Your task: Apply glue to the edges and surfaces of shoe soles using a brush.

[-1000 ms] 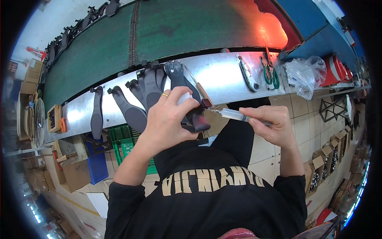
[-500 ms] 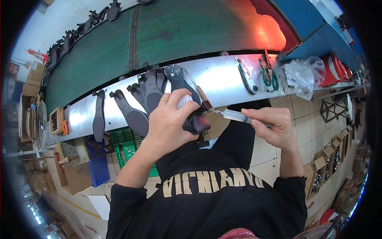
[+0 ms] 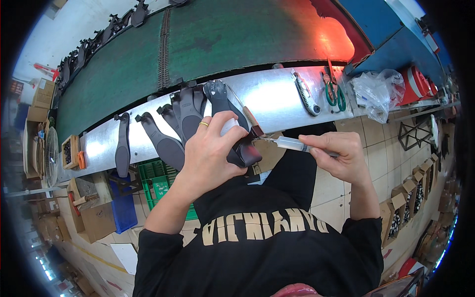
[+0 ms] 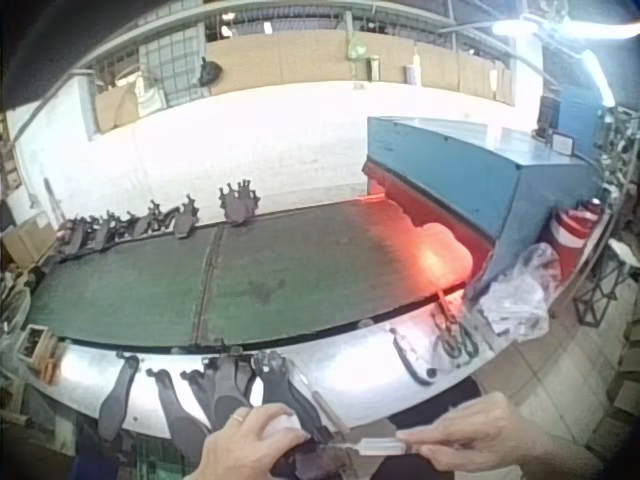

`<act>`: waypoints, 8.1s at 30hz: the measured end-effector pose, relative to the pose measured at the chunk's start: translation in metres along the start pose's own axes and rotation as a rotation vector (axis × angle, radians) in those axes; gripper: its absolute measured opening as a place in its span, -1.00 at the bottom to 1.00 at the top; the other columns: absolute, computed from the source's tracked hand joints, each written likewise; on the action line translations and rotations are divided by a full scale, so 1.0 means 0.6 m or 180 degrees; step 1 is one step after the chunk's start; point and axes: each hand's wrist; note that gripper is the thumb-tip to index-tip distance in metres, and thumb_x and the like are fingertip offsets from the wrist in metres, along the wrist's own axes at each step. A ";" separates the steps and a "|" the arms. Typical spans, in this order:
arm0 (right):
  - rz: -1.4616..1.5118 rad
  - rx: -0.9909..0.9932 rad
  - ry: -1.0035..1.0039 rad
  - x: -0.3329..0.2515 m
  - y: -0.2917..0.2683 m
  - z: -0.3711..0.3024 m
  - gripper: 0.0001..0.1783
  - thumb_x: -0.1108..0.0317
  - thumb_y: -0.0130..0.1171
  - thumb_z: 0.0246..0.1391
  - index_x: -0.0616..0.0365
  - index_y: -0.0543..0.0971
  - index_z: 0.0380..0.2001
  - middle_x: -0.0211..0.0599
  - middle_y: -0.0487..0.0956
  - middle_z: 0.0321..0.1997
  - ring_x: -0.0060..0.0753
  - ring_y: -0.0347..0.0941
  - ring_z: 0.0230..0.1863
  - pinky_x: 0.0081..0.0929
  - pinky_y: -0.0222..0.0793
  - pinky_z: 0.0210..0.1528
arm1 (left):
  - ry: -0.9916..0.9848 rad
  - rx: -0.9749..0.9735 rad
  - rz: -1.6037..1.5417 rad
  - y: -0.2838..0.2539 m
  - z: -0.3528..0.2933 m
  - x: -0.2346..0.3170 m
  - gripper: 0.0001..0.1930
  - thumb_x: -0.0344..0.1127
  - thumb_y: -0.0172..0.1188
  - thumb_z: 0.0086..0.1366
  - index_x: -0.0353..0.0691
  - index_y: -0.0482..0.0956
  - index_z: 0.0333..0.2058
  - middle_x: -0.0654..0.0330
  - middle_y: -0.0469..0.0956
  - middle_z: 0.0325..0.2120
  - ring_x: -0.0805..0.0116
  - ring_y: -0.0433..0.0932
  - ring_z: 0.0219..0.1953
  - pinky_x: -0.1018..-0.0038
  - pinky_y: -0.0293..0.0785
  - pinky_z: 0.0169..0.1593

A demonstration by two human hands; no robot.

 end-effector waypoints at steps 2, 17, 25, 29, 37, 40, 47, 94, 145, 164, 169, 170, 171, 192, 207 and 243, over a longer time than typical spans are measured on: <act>-0.0003 0.0006 0.0004 0.001 0.000 -0.001 -0.65 0.59 0.24 -0.04 0.18 0.69 -0.12 -0.29 0.62 -0.54 -0.44 0.50 -0.57 -0.55 0.36 -0.49 | -0.0005 0.0000 -0.0004 0.001 -0.001 0.001 -0.38 -0.30 0.55 -0.43 -0.03 0.56 -0.23 0.17 0.42 -0.04 0.00 0.49 -0.11 0.25 0.55 -0.22; 0.0021 -0.0053 -0.0113 -0.006 -0.010 0.006 -0.66 0.59 0.24 -0.08 0.18 0.70 -0.15 -0.30 0.61 -0.56 -0.45 0.51 -0.57 -0.55 0.35 -0.49 | -0.0059 -0.0198 -0.0125 0.000 0.005 0.008 -0.44 -0.32 0.51 -0.41 -0.06 0.57 -0.28 0.22 0.45 -0.06 0.10 0.49 -0.15 0.28 0.50 -0.21; 0.0070 -0.0009 -0.0044 -0.001 -0.015 -0.001 -0.64 0.60 0.23 -0.09 0.17 0.71 -0.15 -0.29 0.63 -0.53 -0.46 0.52 -0.56 -0.57 0.36 -0.48 | -0.0041 -0.0416 -0.0503 -0.009 0.006 0.002 -0.44 -0.25 0.53 -0.40 -0.10 0.57 -0.28 0.18 0.49 -0.09 0.13 0.54 -0.14 0.33 0.50 -0.16; 0.0088 -0.0009 -0.0058 -0.002 -0.016 -0.002 -0.65 0.61 0.23 -0.09 0.18 0.71 -0.16 -0.29 0.63 -0.54 -0.45 0.52 -0.56 -0.56 0.36 -0.48 | -0.0105 -0.0530 -0.0828 -0.009 0.008 0.000 -0.46 -0.22 0.53 -0.37 -0.14 0.57 -0.29 0.17 0.51 -0.12 0.16 0.57 -0.14 0.36 0.50 -0.13; 0.0039 -0.0060 -0.0143 -0.003 -0.013 -0.001 -0.66 0.60 0.23 -0.08 0.19 0.70 -0.15 -0.28 0.62 -0.54 -0.46 0.52 -0.57 -0.55 0.35 -0.48 | -0.0316 -0.0811 -0.1423 -0.007 0.006 -0.007 -0.46 -0.22 0.53 -0.34 -0.23 0.56 -0.30 0.17 0.51 -0.15 0.24 0.57 -0.13 0.41 0.48 -0.09; 0.0020 -0.0071 -0.0183 0.003 -0.007 -0.002 -0.66 0.59 0.24 -0.07 0.19 0.70 -0.15 -0.28 0.62 -0.54 -0.44 0.52 -0.57 -0.55 0.36 -0.48 | -0.0304 -0.0837 -0.1509 -0.006 0.007 -0.010 -0.47 -0.23 0.54 -0.33 -0.24 0.54 -0.31 0.16 0.50 -0.15 0.26 0.56 -0.13 0.41 0.47 -0.07; 0.0048 -0.0109 -0.0159 0.004 -0.005 -0.003 -0.66 0.59 0.24 -0.07 0.20 0.70 -0.15 -0.27 0.62 -0.54 -0.44 0.52 -0.57 -0.54 0.36 -0.48 | -0.0277 -0.0843 -0.1898 0.007 0.002 -0.023 -0.47 -0.26 0.54 -0.33 -0.23 0.51 -0.32 0.17 0.48 -0.14 0.29 0.52 -0.12 0.42 0.45 -0.06; 0.1398 0.0202 0.1409 0.110 0.196 0.047 -0.52 0.38 0.19 0.15 0.19 0.48 0.16 -0.25 0.54 0.05 -0.43 0.43 0.07 -0.48 0.33 0.11 | -0.1166 -0.0372 -0.2439 0.098 -0.057 -0.058 -0.40 -0.10 0.59 -0.22 -0.37 0.53 -0.28 0.08 0.51 -0.15 0.20 0.54 -0.06 0.38 0.41 0.05; 0.4174 -0.0417 0.2239 0.124 0.215 -0.023 -0.58 0.43 0.28 0.04 0.30 0.52 0.01 -0.29 0.60 -0.15 -0.54 0.53 -0.10 -0.57 0.44 0.02 | -0.1198 -0.0695 -0.1717 0.139 -0.042 0.013 -0.45 0.06 0.52 -0.19 -0.25 0.59 -0.35 0.16 0.54 -0.40 0.14 0.61 -0.37 0.32 0.52 -0.27; 0.1225 -0.0454 0.1801 0.097 0.162 0.018 -0.82 0.43 0.11 0.12 0.33 0.63 -0.34 -0.31 0.64 -0.41 -0.62 0.53 -0.38 -0.56 0.46 -0.26 | -0.0852 -0.0318 -0.1014 0.151 -0.037 0.035 -0.52 0.01 0.51 -0.20 -0.19 0.60 -0.38 0.24 0.52 -0.37 0.20 0.59 -0.45 0.34 0.51 -0.39; 0.2672 0.0110 0.1927 0.137 0.145 0.017 -0.64 0.26 -0.01 0.36 0.35 0.66 -0.18 -0.34 0.63 -0.39 -0.62 0.50 -0.34 -0.60 0.45 -0.22 | -0.0816 -0.0733 -0.1851 0.146 -0.037 0.021 -0.55 -0.08 0.53 -0.18 -0.23 0.58 -0.39 0.22 0.51 -0.37 0.25 0.57 -0.42 0.40 0.48 -0.31; 0.2678 0.0122 0.1928 0.137 0.145 0.010 -0.64 0.26 -0.01 0.36 0.35 0.66 -0.18 -0.34 0.63 -0.39 -0.62 0.50 -0.34 -0.60 0.45 -0.22 | -0.0903 -0.0860 -0.2353 0.147 -0.040 0.012 -0.55 -0.11 0.53 -0.18 -0.25 0.57 -0.38 0.21 0.52 -0.36 0.29 0.56 -0.39 0.43 0.47 -0.26; 0.2790 0.0092 0.1839 0.137 0.147 0.003 -0.65 0.26 0.01 0.35 0.33 0.66 -0.18 -0.35 0.63 -0.37 -0.64 0.49 -0.33 -0.61 0.45 -0.21 | -0.0900 -0.0871 -0.2349 0.147 -0.042 0.006 -0.55 -0.11 0.53 -0.18 -0.25 0.57 -0.38 0.21 0.52 -0.36 0.29 0.56 -0.39 0.43 0.47 -0.26; 0.2360 -0.0392 0.1605 0.117 0.146 -0.020 -0.80 0.32 0.28 0.16 0.25 0.66 -0.41 -0.53 0.56 -0.56 -0.77 0.37 -0.53 -0.68 0.29 -0.48 | -0.1022 -0.1373 -0.2848 0.141 -0.034 0.005 -0.56 -0.17 0.54 -0.16 -0.28 0.58 -0.36 0.22 0.51 -0.38 0.40 0.52 -0.32 0.48 0.42 -0.20; 0.1532 -0.1322 0.1396 0.109 0.083 0.020 -0.86 0.48 0.27 0.04 0.31 0.69 -0.33 -0.31 0.68 -0.44 -0.65 0.54 -0.42 -0.61 0.45 -0.33 | -0.0947 -0.1413 -0.2671 0.140 -0.027 0.014 -0.54 -0.11 0.53 -0.18 -0.29 0.58 -0.38 0.18 0.51 -0.41 0.32 0.53 -0.37 0.46 0.42 -0.23; 0.1427 -0.0658 0.0425 0.075 0.082 -0.040 -0.09 0.66 -0.11 -0.08 0.23 0.03 0.45 -0.21 0.65 0.04 -0.17 0.37 0.29 -0.29 0.21 0.28 | -0.1137 -0.1170 -0.2864 0.138 -0.038 0.007 -0.55 -0.26 0.52 -0.20 -0.34 0.51 -0.37 0.17 0.52 -0.32 0.34 0.55 -0.25 0.45 0.44 -0.12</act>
Point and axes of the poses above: each hand's wrist, its own z-axis towards the middle knuckle, its own y-axis out of the palm, x = y × z
